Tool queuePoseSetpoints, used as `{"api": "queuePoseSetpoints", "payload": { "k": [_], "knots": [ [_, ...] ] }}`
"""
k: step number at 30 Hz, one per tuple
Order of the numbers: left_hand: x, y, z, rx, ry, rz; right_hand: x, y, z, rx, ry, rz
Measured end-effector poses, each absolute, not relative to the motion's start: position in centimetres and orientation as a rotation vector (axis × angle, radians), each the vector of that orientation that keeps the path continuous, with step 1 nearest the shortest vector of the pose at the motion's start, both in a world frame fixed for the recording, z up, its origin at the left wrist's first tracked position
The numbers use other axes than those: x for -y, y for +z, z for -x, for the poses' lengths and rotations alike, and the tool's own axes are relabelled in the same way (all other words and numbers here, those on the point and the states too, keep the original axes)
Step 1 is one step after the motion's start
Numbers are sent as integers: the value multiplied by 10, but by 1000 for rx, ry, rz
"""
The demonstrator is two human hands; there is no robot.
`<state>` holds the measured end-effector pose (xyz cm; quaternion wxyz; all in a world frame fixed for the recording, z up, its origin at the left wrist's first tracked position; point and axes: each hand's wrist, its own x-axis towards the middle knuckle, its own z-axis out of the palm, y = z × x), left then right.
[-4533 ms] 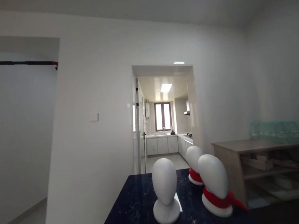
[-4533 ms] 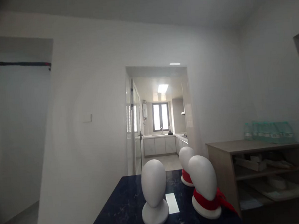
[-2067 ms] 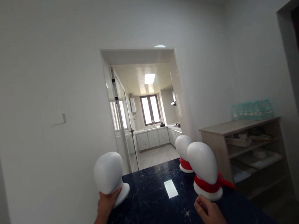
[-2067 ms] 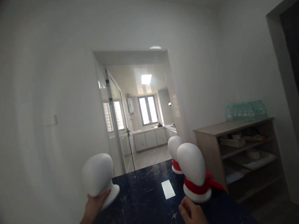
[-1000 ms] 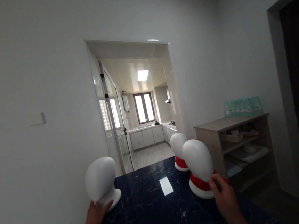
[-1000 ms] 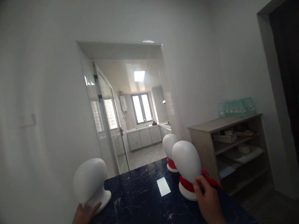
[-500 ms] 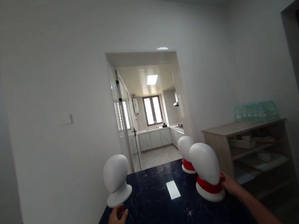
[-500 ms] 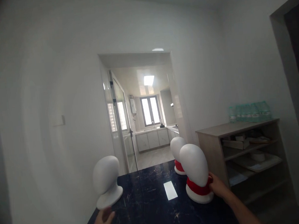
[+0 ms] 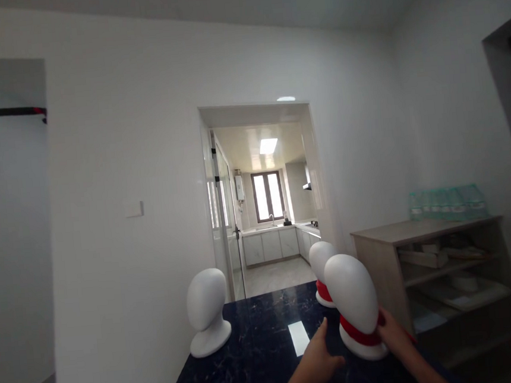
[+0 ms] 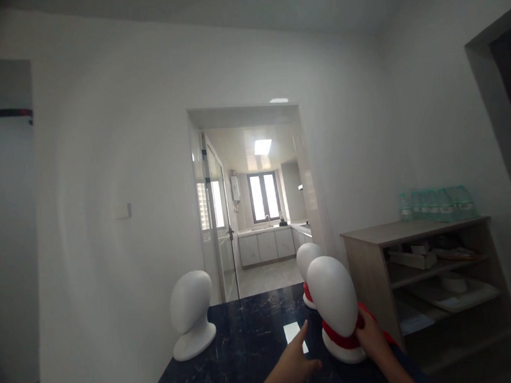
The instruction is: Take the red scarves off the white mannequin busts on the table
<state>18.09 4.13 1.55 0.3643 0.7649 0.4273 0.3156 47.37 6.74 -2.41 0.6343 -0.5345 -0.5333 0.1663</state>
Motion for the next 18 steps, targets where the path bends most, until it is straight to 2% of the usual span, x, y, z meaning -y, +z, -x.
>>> {"api": "queuePoseSetpoints", "payload": {
  "k": [3,7,12,18],
  "knots": [
    [-54,12,-215,-968,843,-1937,-62,-24,-466,1239,271,1217],
    [-52,11,-220,-841,1003,-1888,-51,-15,-444,1314,228,1165],
    [-41,16,-171,-868,1266,-1973,-31,14,-393,1441,418,1004],
    [-49,15,-80,-1238,1322,-2124,-32,35,-308,1665,570,997]
  ]
}}
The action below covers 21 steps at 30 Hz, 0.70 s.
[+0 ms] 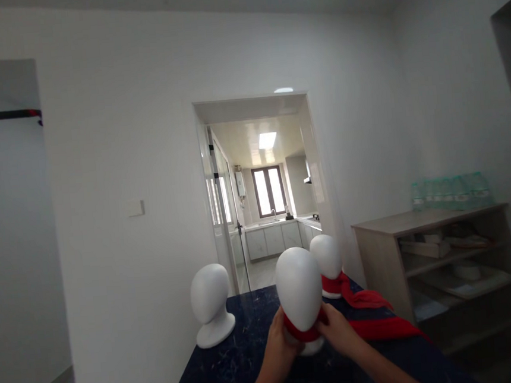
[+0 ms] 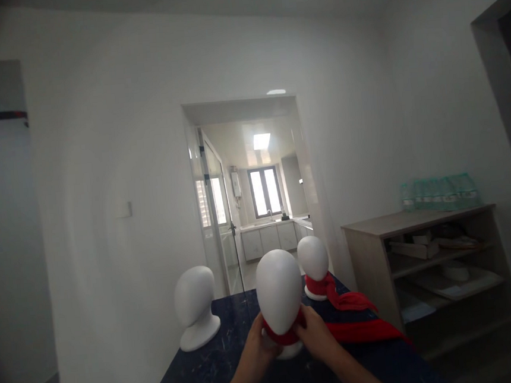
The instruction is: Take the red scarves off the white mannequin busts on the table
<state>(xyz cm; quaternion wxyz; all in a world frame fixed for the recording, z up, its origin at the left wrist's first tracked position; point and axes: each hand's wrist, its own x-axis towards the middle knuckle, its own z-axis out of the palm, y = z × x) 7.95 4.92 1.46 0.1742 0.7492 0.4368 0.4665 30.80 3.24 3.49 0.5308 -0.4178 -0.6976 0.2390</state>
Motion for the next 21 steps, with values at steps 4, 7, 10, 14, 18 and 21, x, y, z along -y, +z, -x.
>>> {"api": "queuePoseSetpoints", "payload": {
  "k": [4,7,10,14,18,21],
  "knots": [
    [-54,5,-31,-1399,1339,-2083,-44,32,-260,1719,658,998],
    [-51,-3,-9,-1467,1326,-2059,-49,27,-238,1738,743,984],
    [-44,-7,3,-1555,1265,-2060,-53,21,-229,1754,830,956],
    [-38,-12,8,-1652,1146,-2038,-63,9,-229,1754,930,935],
    [-38,-21,10,-1800,1013,-1971,-73,-6,-232,1717,917,987],
    [-39,-29,14,-1873,944,-1991,-74,-15,-230,1702,863,1053]
  ]
}}
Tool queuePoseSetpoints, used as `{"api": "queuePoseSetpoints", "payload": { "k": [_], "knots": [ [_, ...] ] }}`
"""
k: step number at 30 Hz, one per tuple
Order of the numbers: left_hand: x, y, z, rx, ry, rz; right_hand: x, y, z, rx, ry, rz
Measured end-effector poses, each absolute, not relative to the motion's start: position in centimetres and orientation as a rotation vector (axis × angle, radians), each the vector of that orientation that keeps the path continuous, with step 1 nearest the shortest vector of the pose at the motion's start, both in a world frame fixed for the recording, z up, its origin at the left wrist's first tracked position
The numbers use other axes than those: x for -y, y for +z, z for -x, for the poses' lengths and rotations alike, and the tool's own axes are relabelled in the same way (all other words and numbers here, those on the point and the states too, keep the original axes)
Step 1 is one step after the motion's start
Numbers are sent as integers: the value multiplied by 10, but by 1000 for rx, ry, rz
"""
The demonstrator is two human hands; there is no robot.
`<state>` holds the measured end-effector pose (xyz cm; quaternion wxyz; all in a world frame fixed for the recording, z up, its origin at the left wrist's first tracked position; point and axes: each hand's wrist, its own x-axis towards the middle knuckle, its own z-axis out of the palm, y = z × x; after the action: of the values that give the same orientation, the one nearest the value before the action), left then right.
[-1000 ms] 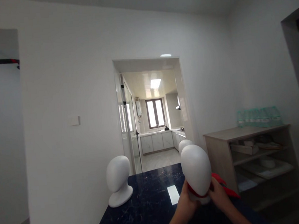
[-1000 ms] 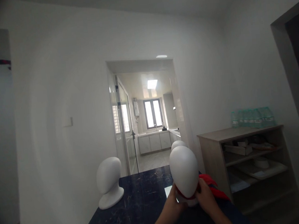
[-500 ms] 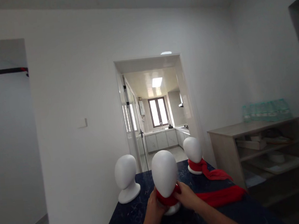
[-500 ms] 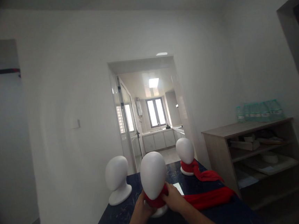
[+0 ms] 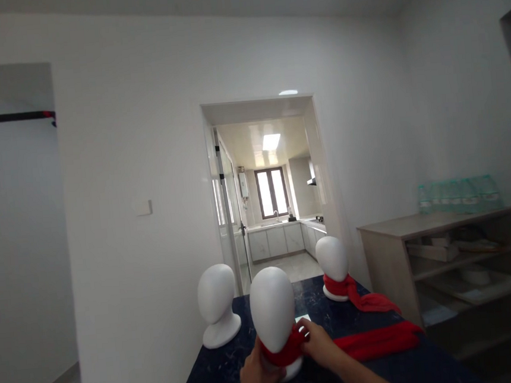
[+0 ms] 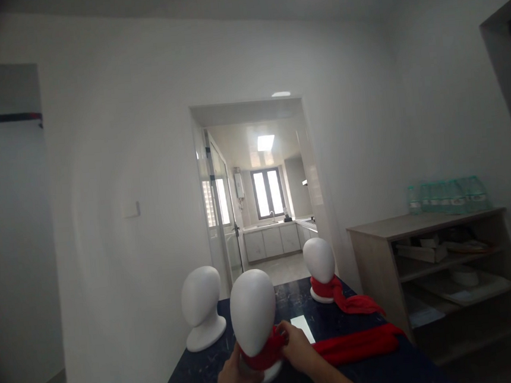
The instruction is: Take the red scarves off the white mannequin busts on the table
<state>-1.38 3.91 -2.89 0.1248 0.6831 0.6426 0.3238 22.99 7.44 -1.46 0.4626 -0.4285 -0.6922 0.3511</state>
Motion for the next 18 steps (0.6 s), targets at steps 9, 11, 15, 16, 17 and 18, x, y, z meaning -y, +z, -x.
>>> {"api": "queuePoseSetpoints", "payload": {
  "k": [9,11,15,16,17,18],
  "knots": [
    [-39,-33,20,-1870,934,-2108,-43,-9,-252,1850,899,1095],
    [-38,-30,19,-1880,929,-2097,-23,-5,-266,1857,905,1094],
    [-39,-30,19,-1881,917,-2108,26,3,-292,1905,775,1123],
    [-40,-32,19,-1881,918,-2113,40,5,-298,1932,721,1147],
    [-42,-33,19,-1880,919,-2117,54,7,-304,1950,674,1177],
    [-43,-34,19,-1878,925,-2121,68,10,-309,1954,642,1204]
  ]
}}
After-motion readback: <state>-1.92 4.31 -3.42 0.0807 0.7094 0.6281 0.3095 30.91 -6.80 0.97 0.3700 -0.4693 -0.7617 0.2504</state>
